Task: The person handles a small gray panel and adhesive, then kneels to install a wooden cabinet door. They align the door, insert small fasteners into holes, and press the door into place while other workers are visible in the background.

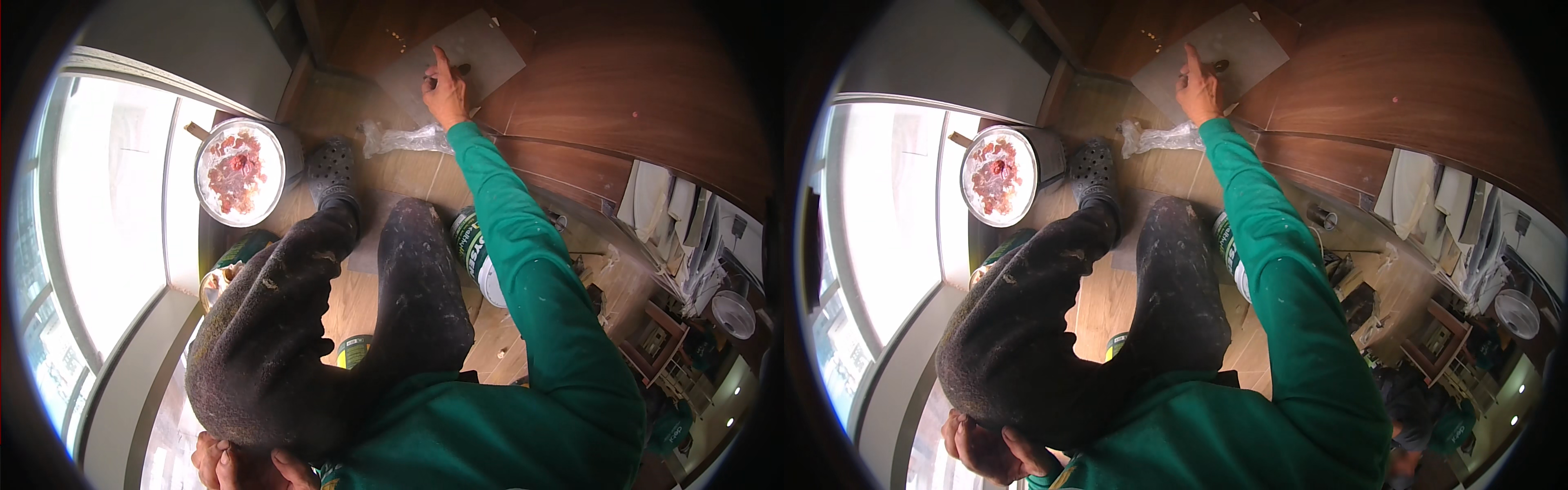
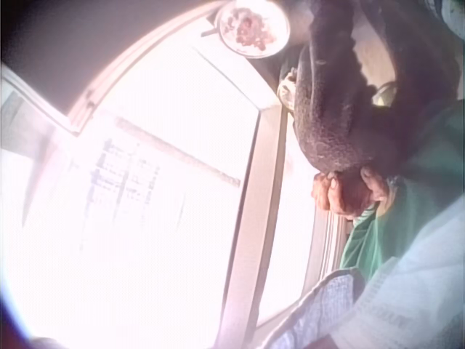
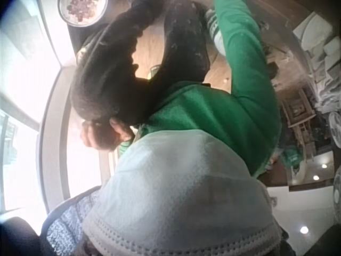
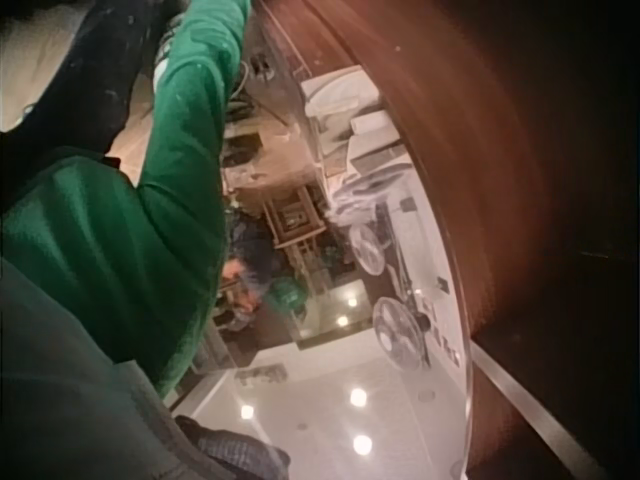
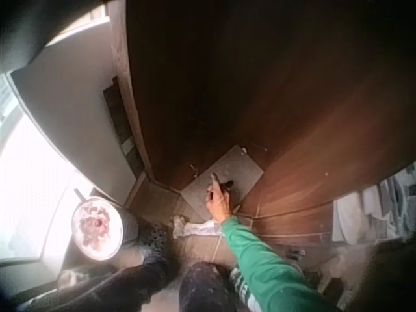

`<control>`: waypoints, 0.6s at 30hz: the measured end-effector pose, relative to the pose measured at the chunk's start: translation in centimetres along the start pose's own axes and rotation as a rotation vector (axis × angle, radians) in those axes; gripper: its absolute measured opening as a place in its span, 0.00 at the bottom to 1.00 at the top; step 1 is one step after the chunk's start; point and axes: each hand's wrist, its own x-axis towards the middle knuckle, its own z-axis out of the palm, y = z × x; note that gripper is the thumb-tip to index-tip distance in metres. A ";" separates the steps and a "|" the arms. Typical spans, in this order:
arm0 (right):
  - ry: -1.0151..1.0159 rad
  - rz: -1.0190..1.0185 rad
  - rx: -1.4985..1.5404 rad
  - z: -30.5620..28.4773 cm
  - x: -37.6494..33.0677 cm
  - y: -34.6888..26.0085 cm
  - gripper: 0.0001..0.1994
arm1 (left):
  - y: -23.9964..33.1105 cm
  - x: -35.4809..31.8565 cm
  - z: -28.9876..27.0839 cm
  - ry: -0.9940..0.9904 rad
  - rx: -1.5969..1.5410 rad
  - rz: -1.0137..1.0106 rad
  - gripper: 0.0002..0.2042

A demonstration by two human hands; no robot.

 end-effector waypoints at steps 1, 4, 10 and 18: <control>-0.001 -0.001 0.001 -0.1 0.0 0.1 0.35 | 2.7 2.0 -1.8 -0.310 -0.069 -0.244 0.16; -0.037 0.001 0.039 -0.3 0.0 -0.2 0.34 | 4.2 3.1 -2.9 -0.614 -0.127 -0.488 0.23; -0.052 -0.037 -0.018 -0.6 0.1 -0.4 0.32 | 4.0 3.2 -2.8 -0.614 -0.136 -0.490 0.23; -0.059 -0.063 -0.041 -0.5 0.0 -0.3 0.32 | 4.0 3.2 -2.8 -0.606 -0.133 -0.508 0.23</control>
